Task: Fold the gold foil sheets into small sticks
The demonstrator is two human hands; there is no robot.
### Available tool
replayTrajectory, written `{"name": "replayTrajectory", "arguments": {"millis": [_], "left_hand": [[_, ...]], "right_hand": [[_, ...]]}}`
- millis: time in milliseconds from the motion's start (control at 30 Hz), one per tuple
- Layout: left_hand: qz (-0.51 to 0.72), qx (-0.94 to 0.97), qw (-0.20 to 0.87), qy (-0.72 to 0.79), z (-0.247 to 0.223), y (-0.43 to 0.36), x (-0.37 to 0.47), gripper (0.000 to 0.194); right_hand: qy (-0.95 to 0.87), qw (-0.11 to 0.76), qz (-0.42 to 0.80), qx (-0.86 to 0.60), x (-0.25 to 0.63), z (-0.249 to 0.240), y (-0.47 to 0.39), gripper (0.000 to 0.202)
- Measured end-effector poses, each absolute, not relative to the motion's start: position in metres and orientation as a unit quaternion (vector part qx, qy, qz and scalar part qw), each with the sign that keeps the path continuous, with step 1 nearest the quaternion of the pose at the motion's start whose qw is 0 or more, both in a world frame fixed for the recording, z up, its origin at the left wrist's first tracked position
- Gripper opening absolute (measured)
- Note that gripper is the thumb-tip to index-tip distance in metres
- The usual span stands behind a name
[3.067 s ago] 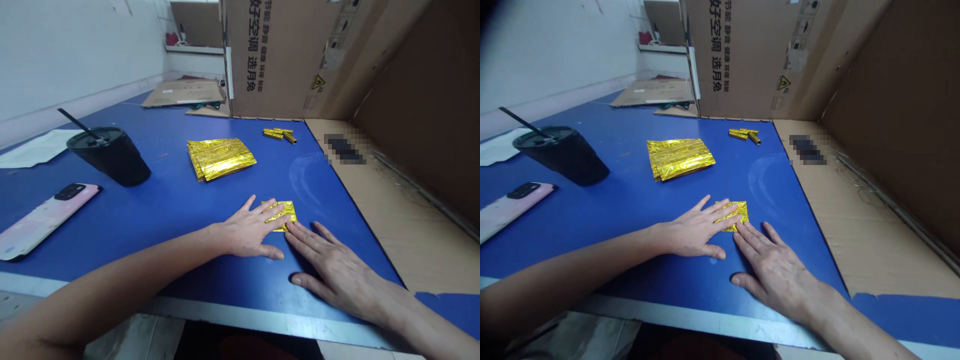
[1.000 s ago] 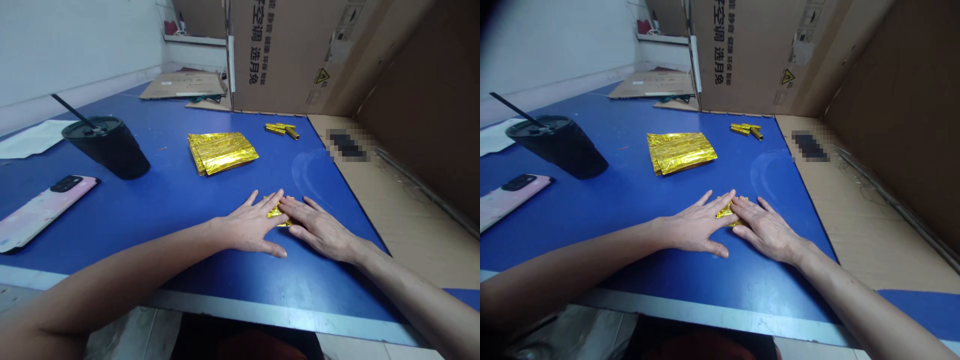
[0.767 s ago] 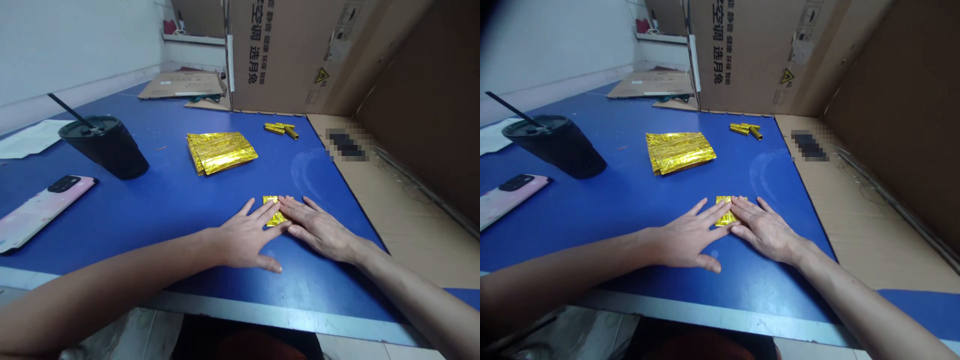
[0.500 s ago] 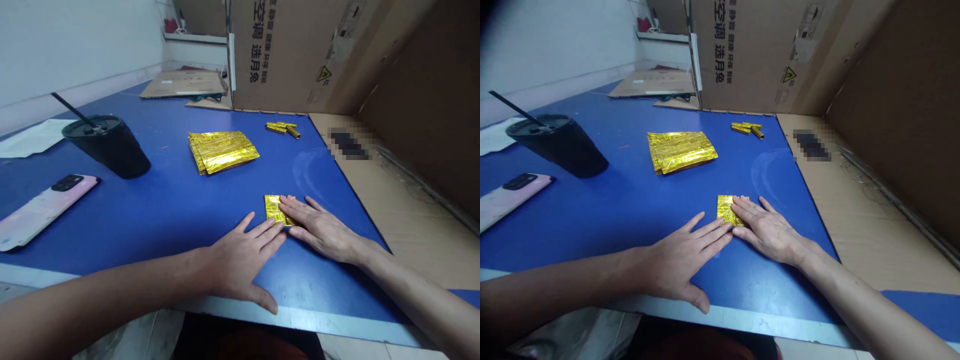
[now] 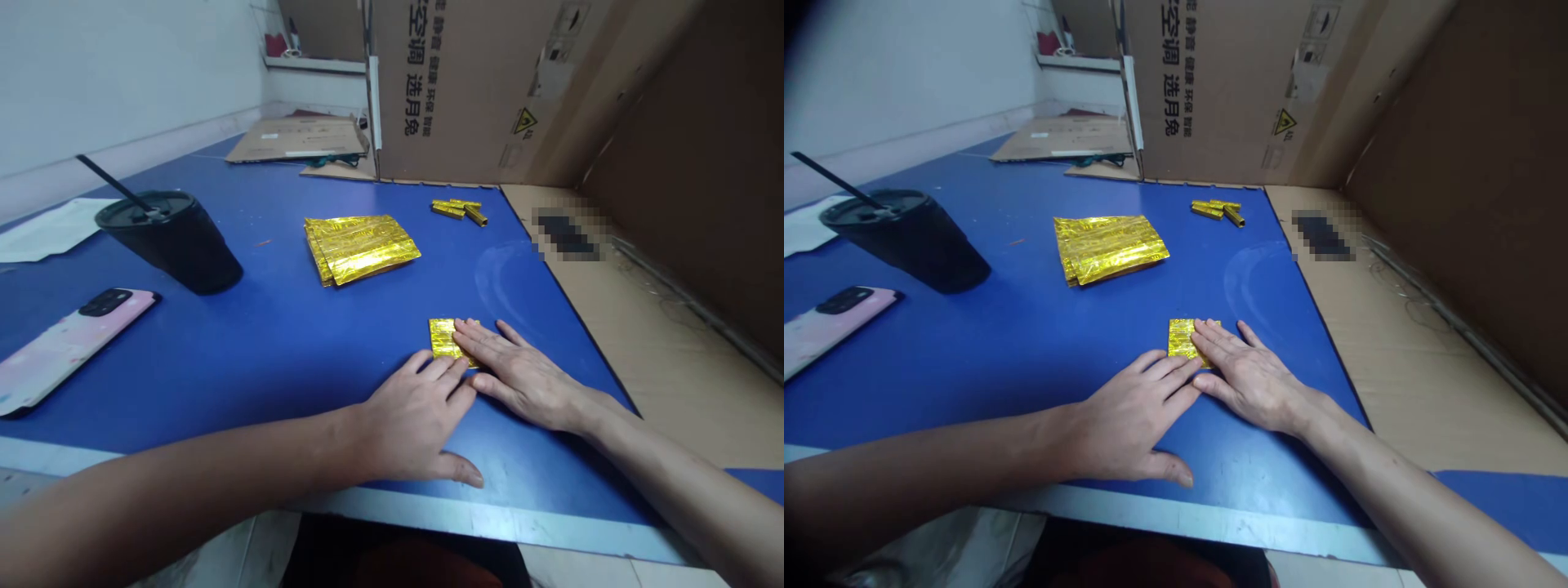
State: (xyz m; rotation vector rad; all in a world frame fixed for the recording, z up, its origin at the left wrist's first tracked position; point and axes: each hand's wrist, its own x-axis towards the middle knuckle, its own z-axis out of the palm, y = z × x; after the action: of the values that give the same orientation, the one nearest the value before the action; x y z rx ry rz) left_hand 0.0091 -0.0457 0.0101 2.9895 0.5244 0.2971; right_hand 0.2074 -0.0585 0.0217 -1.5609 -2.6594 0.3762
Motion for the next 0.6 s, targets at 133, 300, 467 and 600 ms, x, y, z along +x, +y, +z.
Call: {"name": "replayTrajectory", "arguments": {"millis": [133, 300, 467, 600], "left_hand": [[0.106, 0.978, 0.048, 0.172, 0.008, -0.046, 0.008, 0.086], [0.112, 0.977, 0.057, 0.175, 0.009, -0.046, 0.009, 0.084], [0.123, 0.976, 0.078, 0.162, 0.007, -0.045, 0.010, 0.085], [0.136, 0.975, 0.075, 0.159, 0.005, -0.045, 0.010, 0.088]], "right_hand": [[-0.853, 0.053, 0.161, -0.494, 0.213, 0.022, -0.057, 0.062], [-0.826, 0.201, 0.229, -0.474, 0.222, 0.030, -0.056, 0.062], [-0.876, 0.142, 0.213, -0.409, 0.214, 0.025, -0.059, 0.065], [-0.893, 0.086, 0.184, -0.401, 0.214, 0.018, -0.054, 0.062]]}}
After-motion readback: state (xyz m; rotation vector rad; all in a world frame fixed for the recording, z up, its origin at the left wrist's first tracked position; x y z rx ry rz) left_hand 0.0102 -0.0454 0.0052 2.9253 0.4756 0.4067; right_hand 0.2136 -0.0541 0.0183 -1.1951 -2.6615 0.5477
